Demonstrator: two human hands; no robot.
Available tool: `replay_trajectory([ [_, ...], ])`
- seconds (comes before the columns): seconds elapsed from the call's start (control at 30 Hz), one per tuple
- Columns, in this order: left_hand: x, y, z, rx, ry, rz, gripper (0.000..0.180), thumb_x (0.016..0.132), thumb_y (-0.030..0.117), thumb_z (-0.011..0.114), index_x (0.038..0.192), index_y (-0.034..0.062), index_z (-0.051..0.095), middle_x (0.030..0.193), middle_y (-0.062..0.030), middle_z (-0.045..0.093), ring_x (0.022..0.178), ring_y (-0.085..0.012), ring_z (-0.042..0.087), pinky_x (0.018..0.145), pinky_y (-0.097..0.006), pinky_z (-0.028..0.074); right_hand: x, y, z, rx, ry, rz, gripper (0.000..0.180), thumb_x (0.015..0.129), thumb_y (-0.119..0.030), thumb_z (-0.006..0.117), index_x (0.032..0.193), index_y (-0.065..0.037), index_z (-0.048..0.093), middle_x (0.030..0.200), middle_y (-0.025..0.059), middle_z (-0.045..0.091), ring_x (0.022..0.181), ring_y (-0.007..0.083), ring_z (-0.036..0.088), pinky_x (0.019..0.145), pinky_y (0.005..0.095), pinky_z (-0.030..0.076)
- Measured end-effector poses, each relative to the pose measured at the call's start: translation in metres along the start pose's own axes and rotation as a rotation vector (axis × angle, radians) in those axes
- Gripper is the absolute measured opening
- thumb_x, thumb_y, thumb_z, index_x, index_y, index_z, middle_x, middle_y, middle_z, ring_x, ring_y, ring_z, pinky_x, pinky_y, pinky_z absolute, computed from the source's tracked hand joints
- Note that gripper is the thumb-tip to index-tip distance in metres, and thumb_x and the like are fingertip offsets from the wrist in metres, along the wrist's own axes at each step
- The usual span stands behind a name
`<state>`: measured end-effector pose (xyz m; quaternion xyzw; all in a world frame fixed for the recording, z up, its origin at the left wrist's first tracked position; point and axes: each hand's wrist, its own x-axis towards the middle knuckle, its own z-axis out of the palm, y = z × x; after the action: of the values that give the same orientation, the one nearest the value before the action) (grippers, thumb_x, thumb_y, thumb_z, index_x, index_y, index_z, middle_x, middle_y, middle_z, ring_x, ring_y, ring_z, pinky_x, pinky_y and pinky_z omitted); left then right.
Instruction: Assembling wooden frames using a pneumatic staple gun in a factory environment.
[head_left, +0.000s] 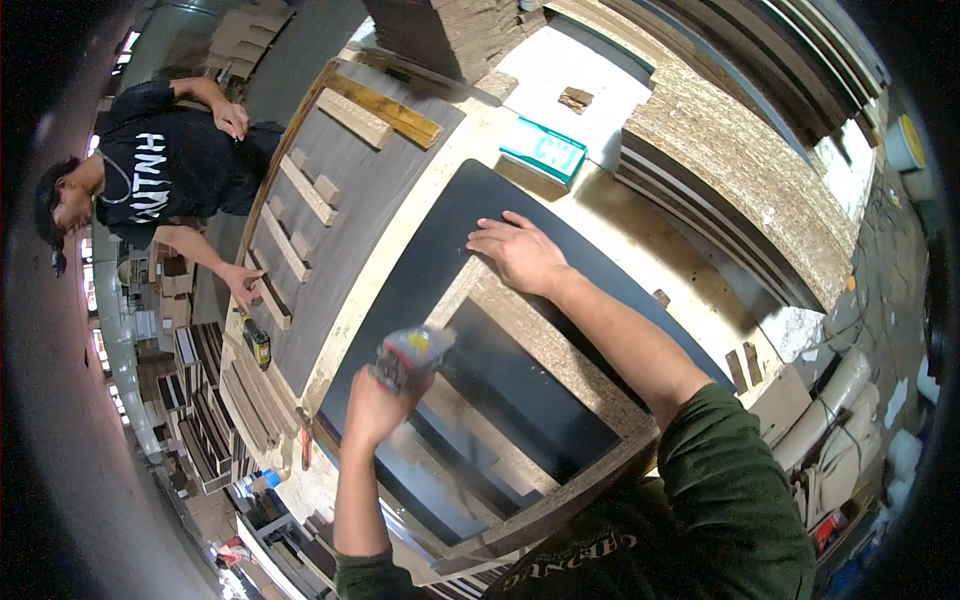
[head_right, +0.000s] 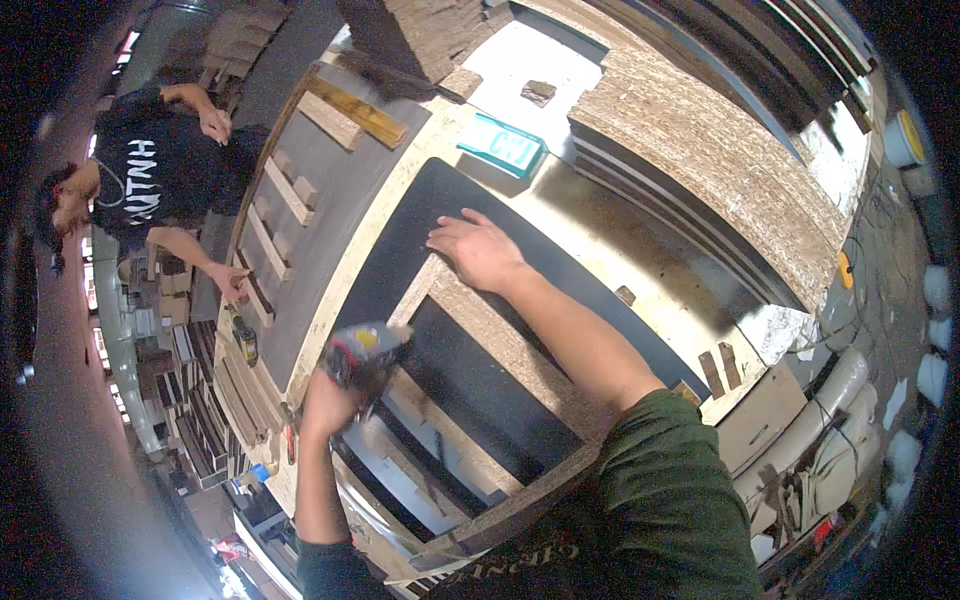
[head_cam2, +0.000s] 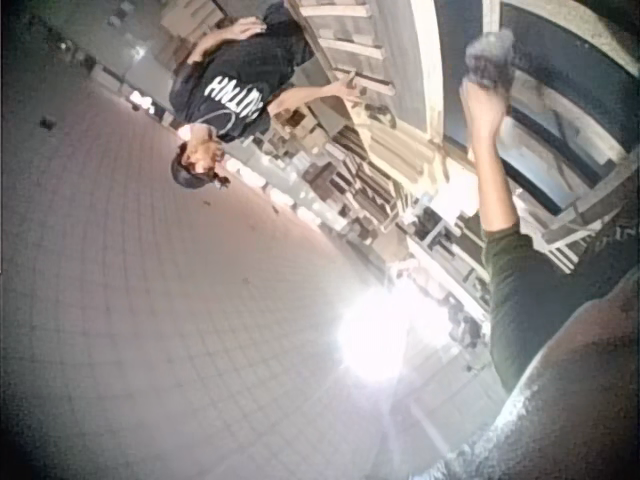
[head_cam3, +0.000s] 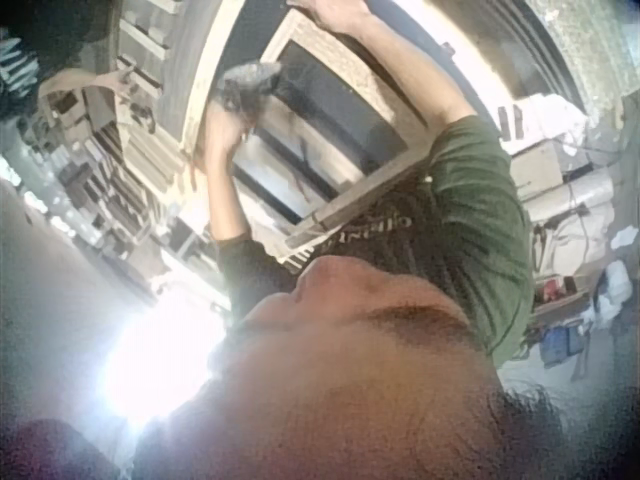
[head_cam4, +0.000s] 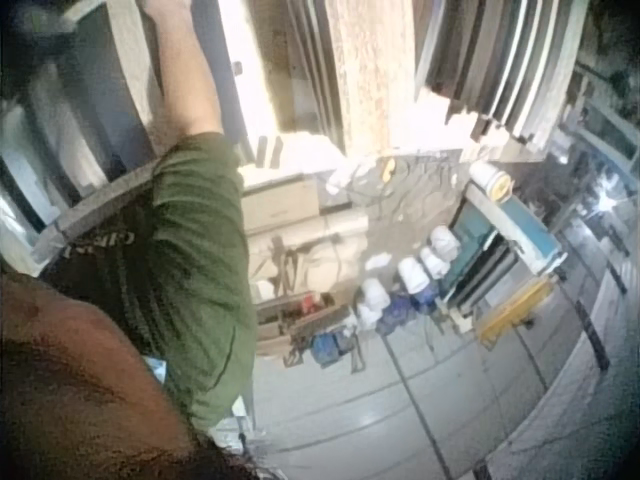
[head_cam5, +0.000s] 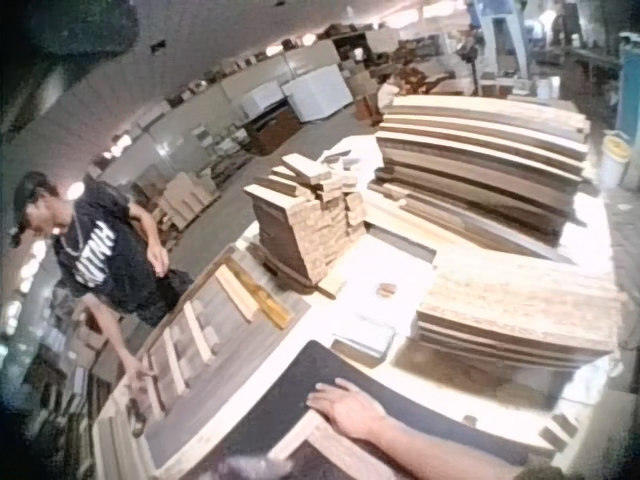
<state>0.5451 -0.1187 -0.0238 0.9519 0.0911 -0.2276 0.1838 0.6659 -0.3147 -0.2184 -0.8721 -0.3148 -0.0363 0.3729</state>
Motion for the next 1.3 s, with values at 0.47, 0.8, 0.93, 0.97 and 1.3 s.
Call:
replay_trajectory([
  [0.47,-0.308,-0.23,0.118,-0.225,0.714,-0.596,0.03,0.07,0.025,0.069,0.092,0.0051,0.064,0.085,-0.0204,0.065,0.082,-0.0393,0.062,0.069,-0.046,0.05,-0.037,-0.011,-0.006,0.112,0.072,0.112,0.037,0.085,-0.024,0.055,0.119,-0.01,0.057,0.125,0.0104,0.056,0.129,0.0296,0.039,0.11,0.0475,0.02],
  [0.8,-0.343,-0.335,0.215,-0.061,0.733,-1.109,0.062,0.075,0.029,0.07,0.122,-0.0028,0.045,0.12,-0.0213,0.05,0.106,-0.0377,0.052,0.086,-0.043,0.046,-0.134,-0.094,-0.032,-0.187,-0.196,0.446,0.105,0.061,-0.053,0.076,0.138,0.002,0.03,0.147,0.015,0.024,0.136,0.0307,0.024,0.109,0.0569,0.01],
  [0.93,-0.301,-0.304,0.214,-0.211,0.856,-0.717,0.07,0.076,0.046,0.063,0.12,-0.0066,0.05,0.125,-0.0238,0.047,0.117,-0.0391,0.043,0.097,-0.048,0.038,-0.153,-0.107,-0.024,-0.187,-0.124,0.454,0.102,0.06,-0.045,0.079,0.137,0.002,0.031,0.146,0.0149,0.025,0.133,0.0314,0.029,0.108,0.0567,0.015],
  [0.97,-0.285,-0.298,0.228,-0.297,0.821,-0.737,0.081,0.073,0.051,0.064,0.126,-0.0071,0.045,0.131,-0.0233,0.042,0.123,-0.0411,0.037,0.101,-0.049,0.033,-0.156,-0.113,-0.024,-0.188,-0.108,0.456,0.097,0.06,-0.044,0.079,0.133,0.001,0.035,0.145,0.015,0.027,0.133,0.0313,0.03,0.108,0.0568,0.017],
  [1.3,-0.257,-0.298,0.253,-0.365,0.965,-0.625,0.077,0.067,0.024,0.075,0.13,-0.0026,0.04,0.138,-0.0196,0.034,0.129,-0.0376,0.032,0.109,-0.052,0.02,-0.171,-0.116,-0.019,-0.123,0.086,0.53,0.059,0.058,-0.023,0.081,0.106,0.0,0.056,0.104,0.0167,0.059,0.098,0.0328,0.056,0.085,0.0388,0.046],
])
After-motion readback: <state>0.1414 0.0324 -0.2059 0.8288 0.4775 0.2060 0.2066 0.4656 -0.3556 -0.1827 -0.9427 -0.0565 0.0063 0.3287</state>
